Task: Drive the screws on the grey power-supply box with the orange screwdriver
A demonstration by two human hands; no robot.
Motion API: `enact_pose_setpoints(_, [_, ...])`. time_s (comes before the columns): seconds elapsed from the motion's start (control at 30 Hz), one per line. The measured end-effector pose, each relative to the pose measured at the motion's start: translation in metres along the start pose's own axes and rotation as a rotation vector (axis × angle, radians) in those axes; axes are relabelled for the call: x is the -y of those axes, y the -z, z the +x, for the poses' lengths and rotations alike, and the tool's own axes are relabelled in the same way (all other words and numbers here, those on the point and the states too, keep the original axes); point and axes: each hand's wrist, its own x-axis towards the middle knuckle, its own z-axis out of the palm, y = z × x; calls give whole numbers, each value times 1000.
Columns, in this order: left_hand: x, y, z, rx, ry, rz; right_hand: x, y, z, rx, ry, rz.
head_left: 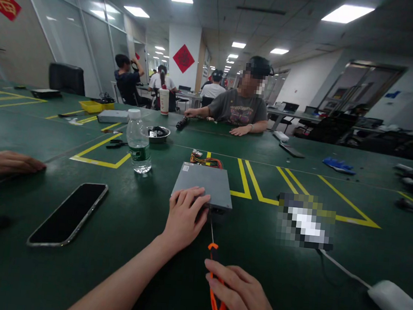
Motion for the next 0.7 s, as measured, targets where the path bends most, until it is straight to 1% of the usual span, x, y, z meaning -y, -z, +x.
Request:
enact_pose_setpoints(0.1, [0,0,0,-2,2,-5,1,2,-1,41,-25,8])
enact_pose_setpoints(0.23, [0,0,0,1,2,-10,0,5,1,66,28,-24])
enact_pose_setpoints(0.3, [0,0,0,2,5,-7,-2,4,0,58,63,-39])
enact_pose_setpoints(0.4, [-1,0,0,5,14,4,-6,2,-4,38,74,-50])
enact_pose_setpoints(0.53, [-1,0,0,0,16,15,-10,3,-15,-36,148,-26])
enact_pose_setpoints(0.6, [-1,0,0,-1,11,17,-12,7,-20,8,124,-40])
enact_pose_setpoints(0.67, [0,0,-1,0,6,19,-13,13,-25,13,123,-58])
enact_pose_setpoints(0.7, [0,1,-1,2,2,20,-14,16,-26,7,101,-70])
